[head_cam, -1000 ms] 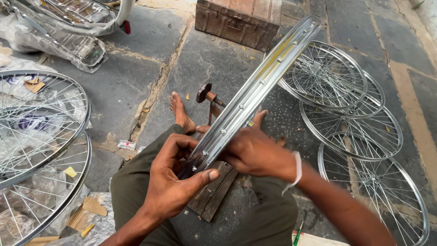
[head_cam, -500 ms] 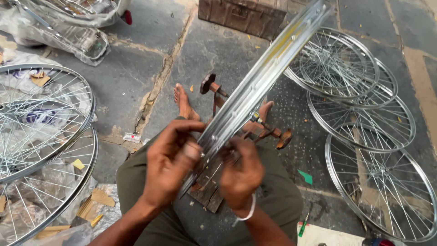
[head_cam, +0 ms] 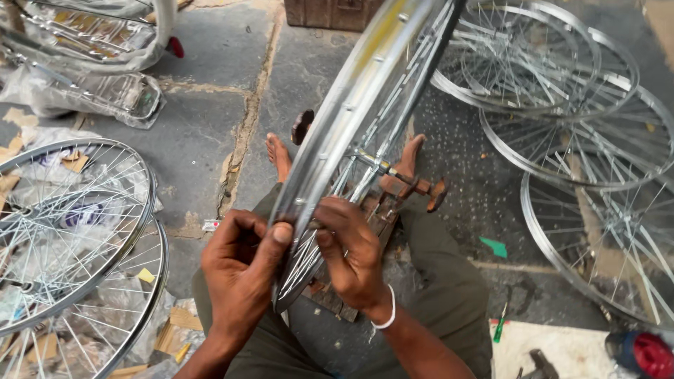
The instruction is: The person sits on the floor and uses a small tool to tighten or adjust components on a bicycle wheel rim mounted on a wooden stand. The person repeatedly rotates the wheel and works along the rim, with several other wheels visible nearby.
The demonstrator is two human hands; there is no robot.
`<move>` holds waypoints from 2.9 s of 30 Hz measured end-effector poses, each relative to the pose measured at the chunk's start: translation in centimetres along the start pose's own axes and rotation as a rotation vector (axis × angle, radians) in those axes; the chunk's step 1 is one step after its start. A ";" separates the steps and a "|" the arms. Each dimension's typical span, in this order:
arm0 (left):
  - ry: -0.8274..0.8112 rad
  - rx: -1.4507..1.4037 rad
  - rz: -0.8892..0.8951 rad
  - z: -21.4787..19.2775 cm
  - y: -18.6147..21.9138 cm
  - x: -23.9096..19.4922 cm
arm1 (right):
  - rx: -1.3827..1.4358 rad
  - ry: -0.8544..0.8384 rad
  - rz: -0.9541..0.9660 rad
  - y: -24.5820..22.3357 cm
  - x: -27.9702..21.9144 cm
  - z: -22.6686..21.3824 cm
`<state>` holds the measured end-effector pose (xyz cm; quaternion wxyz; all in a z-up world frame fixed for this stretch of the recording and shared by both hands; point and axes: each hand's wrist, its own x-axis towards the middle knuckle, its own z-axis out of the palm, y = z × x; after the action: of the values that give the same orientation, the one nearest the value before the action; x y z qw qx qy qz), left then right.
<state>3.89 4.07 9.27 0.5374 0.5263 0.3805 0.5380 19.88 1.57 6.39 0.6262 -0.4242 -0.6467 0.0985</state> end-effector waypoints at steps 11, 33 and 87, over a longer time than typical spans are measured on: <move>-0.025 0.133 0.104 0.9 1.1 0.0 | 0.114 -0.030 -0.038 0.6 0.5 0.1; -0.181 -0.017 0.033 0.3 2.0 1.5 | 0.095 0.000 0.475 4.6 2.0 -5.7; -0.432 0.905 -0.330 -7.4 -32.1 3.5 | -0.231 -0.167 0.060 3.2 -16.8 7.3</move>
<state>2.88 12.93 -22.58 0.4000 0.7377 0.5332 0.1075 12.26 -4.76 -9.31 0.5139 -0.5029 -0.6907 0.0772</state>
